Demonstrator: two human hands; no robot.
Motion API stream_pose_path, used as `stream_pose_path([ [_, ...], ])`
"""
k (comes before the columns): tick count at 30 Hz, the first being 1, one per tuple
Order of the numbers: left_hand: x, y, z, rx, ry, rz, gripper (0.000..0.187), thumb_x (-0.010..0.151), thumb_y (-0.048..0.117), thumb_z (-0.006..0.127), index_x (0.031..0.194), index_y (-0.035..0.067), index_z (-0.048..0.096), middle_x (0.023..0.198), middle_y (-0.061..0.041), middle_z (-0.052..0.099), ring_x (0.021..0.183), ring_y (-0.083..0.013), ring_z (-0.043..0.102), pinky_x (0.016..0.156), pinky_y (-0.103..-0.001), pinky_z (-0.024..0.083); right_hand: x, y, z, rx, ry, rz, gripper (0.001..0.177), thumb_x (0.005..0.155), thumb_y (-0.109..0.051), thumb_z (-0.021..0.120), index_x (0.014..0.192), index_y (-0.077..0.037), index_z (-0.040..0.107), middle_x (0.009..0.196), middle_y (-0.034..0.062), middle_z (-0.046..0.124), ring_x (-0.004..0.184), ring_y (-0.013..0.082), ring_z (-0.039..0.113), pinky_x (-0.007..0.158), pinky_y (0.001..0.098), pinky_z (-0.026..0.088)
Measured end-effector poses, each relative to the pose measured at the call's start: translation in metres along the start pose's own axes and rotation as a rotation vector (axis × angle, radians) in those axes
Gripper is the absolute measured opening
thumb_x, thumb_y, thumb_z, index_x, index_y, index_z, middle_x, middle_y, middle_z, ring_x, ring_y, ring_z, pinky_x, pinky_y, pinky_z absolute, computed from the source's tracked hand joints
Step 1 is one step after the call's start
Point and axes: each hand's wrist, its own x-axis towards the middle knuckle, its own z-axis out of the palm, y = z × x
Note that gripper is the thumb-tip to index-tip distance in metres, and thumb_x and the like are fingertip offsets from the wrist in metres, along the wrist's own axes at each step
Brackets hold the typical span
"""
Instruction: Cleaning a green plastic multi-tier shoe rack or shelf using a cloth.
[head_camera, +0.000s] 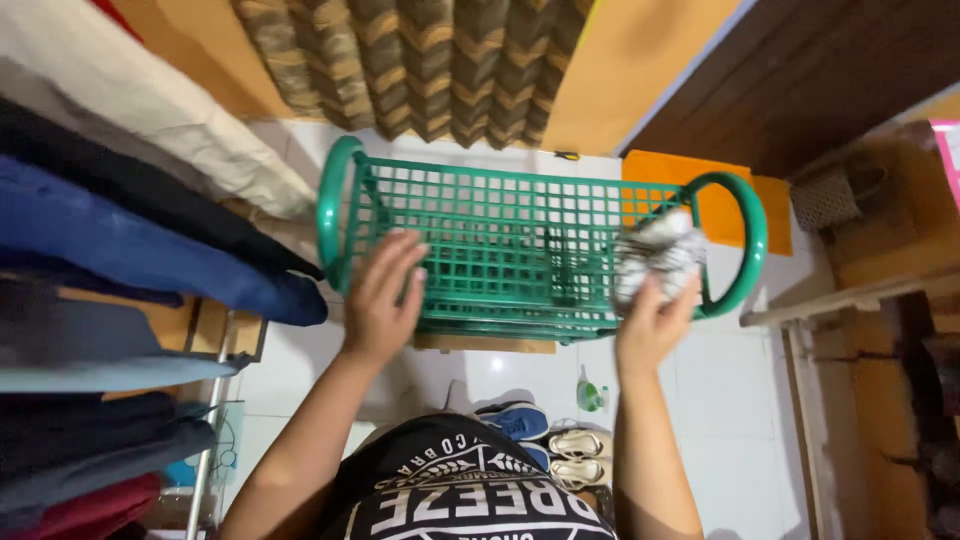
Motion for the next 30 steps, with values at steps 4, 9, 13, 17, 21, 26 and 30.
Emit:
stream_pose_path([
  [4, -0.021, -0.033, -0.027, 0.096, 0.21, -0.17, 0.036, 0.101, 0.007, 0.066, 0.136, 0.006, 0.06, 0.143, -0.014, 0.062, 0.137, -0.0303, 0.057, 0.117, -0.044, 0.046, -0.019, -0.041, 0.089, 0.267, -0.232, 0.127, 0.046, 0.105, -0.009, 0.059, 0.147, 0.005, 0.048, 0.134, 0.0156, 0.061, 0.119, 0.0199, 0.06, 0.104, 0.0334, 0.048],
  [9, -0.065, -0.087, -0.018, 0.034, 0.106, -0.36, 0.07, 0.095, 0.019, 0.074, 0.151, -0.005, 0.041, 0.143, -0.026, 0.057, 0.128, -0.0418, 0.058, 0.105, -0.045, 0.047, -0.034, -0.127, 0.171, 0.323, -0.605, 0.286, 0.055, 0.101, -0.018, 0.06, 0.153, -0.007, 0.045, 0.124, 0.0175, 0.072, 0.1, 0.018, 0.069, 0.09, 0.0308, 0.055],
  [13, -0.072, -0.099, -0.009, -0.054, -0.038, -0.631, 0.069, 0.093, 0.019, 0.071, 0.153, 0.002, 0.042, 0.136, -0.024, 0.062, 0.116, -0.0374, 0.067, 0.091, -0.04, 0.055, -0.046, -0.17, 0.209, 0.307, -0.714, 0.112, 0.059, 0.103, -0.018, 0.058, 0.159, -0.013, 0.037, 0.145, 0.022, 0.059, 0.124, 0.0297, 0.059, 0.104, 0.0383, 0.048],
  [17, -0.087, -0.119, 0.003, -0.152, -0.083, -0.647, 0.041, 0.094, 0.009, 0.068, 0.133, 0.001, 0.057, 0.119, -0.021, 0.073, 0.108, -0.0338, 0.074, 0.087, -0.038, 0.057, -0.066, -0.193, 0.229, 0.15, -0.794, -0.236, 0.069, 0.102, -0.017, 0.061, 0.164, -0.015, 0.03, 0.168, 0.0279, 0.022, 0.153, 0.0532, 0.019, 0.12, 0.0601, 0.027],
  [21, -0.083, -0.109, -0.001, -0.245, -0.056, -0.629, 0.035, 0.091, 0.003, 0.063, 0.126, 0.003, 0.059, 0.107, -0.019, 0.076, 0.101, -0.0323, 0.076, 0.08, -0.039, 0.058, -0.075, -0.193, 0.242, -0.132, -0.855, -0.308, 0.071, 0.094, -0.024, 0.069, 0.158, -0.021, 0.039, 0.168, 0.027, 0.004, 0.15, 0.0616, 0.004, 0.111, 0.0768, 0.02],
  [26, -0.073, -0.092, 0.001, -0.108, -0.048, -0.642, 0.036, 0.093, 0.006, 0.066, 0.129, 0.004, 0.061, 0.103, -0.023, 0.073, 0.096, -0.0413, 0.07, 0.075, -0.044, 0.056, -0.06, -0.189, 0.268, -0.279, -0.819, -0.372, 0.074, 0.084, -0.029, 0.076, 0.15, -0.015, 0.045, 0.166, 0.0269, 0.009, 0.151, 0.0596, 0.007, 0.109, 0.081, 0.02],
  [30, -0.065, -0.079, -0.01, -0.142, -0.064, -0.719, 0.03, 0.094, 0.011, 0.066, 0.124, 0.005, 0.062, 0.092, -0.022, 0.072, 0.084, -0.0383, 0.073, 0.07, -0.045, 0.056, -0.033, -0.191, 0.296, -0.312, -0.884, -0.233, 0.068, 0.082, -0.03, 0.075, 0.144, -0.014, 0.053, 0.164, 0.0259, 0.02, 0.15, 0.055, 0.018, 0.11, 0.0739, 0.028],
])
